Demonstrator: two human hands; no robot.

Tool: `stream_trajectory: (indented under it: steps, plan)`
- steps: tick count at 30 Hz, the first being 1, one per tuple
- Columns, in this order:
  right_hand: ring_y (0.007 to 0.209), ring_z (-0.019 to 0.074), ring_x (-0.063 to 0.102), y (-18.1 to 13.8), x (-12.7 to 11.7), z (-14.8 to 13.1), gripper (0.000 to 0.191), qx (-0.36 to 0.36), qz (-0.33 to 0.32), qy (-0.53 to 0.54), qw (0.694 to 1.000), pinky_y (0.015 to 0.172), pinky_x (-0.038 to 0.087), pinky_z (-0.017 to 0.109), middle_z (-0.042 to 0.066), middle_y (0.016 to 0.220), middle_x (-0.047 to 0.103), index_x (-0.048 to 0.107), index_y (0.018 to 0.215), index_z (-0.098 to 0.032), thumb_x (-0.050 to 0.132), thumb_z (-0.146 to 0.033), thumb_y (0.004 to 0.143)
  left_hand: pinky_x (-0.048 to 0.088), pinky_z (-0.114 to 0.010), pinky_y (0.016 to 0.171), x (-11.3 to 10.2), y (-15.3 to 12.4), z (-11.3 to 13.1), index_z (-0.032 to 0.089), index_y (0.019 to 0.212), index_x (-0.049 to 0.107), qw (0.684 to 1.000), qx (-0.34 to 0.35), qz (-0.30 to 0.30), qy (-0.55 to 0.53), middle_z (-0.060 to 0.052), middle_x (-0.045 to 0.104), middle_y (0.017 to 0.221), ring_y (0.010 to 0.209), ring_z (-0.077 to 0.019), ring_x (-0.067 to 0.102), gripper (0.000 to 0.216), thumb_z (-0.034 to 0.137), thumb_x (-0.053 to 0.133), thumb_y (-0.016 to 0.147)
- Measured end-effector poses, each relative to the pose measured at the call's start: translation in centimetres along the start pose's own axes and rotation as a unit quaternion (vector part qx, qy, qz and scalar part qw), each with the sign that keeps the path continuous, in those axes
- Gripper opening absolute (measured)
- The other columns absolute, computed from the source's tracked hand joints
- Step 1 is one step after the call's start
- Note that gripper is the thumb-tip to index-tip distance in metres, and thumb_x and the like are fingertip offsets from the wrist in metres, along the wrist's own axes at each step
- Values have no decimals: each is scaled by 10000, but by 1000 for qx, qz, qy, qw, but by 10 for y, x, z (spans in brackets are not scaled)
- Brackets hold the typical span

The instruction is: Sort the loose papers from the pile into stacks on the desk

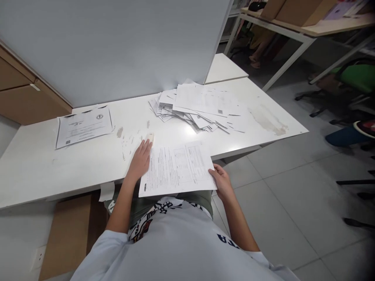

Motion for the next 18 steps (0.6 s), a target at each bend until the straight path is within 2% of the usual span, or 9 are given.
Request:
stream_trajectory:
  steps: [2, 4, 13, 16, 18]
  plan:
    - [728, 208, 634, 1, 1, -1, 367, 4, -1, 10, 1000, 661, 489, 311, 25, 794, 721, 645, 866, -224, 746, -429, 579, 230, -477, 1245, 5, -2, -3, 175, 1578, 240, 999, 3, -41, 0, -108, 236, 1650, 1537, -263, 178, 594, 237, 297, 989]
    - [712, 201, 632, 2, 1, -3, 360, 3, -3, 12, 1000, 652, 492, 306, 25, 801, 725, 646, 864, -224, 743, -428, 584, 206, -470, 1253, 9, -3, -7, 162, 1583, 225, 998, -10, -55, 0, -111, 212, 1656, 1540, -256, 163, 599, 266, 291, 997]
    - [712, 204, 644, 7, 4, 8, 350, -19, -10, 13, 1000, 647, 501, 305, 36, 827, 737, 658, 853, -219, 760, -430, 593, 216, -478, 1243, 15, -2, -12, 173, 1555, 319, 997, -41, -59, -37, -101, 253, 1643, 1532, -278, 193, 604, 300, 374, 967]
    - [685, 197, 638, 9, -14, -7, 399, -42, 15, -20, 999, 614, 500, 301, 29, 791, 728, 662, 846, -211, 787, -447, 550, 197, -487, 1247, 10, -6, -10, 189, 1547, 343, 996, -38, -38, -65, -86, 254, 1644, 1536, -286, 176, 623, 335, 447, 950]
    - [650, 188, 628, 8, -43, -27, 431, -55, 58, -43, 996, 578, 497, 300, 18, 772, 716, 663, 842, -208, 809, -448, 514, 184, -479, 1251, 7, -9, -16, 220, 1529, 386, 988, -67, -17, -135, -62, 275, 1637, 1536, -287, 174, 630, 370, 506, 930]
Point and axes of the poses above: each hand's wrist, its own y-axis towards the middle knuckle, its own x-axis out of the palm, z = x × y, the point moved 5 cm from there along y, towards the middle knuckle
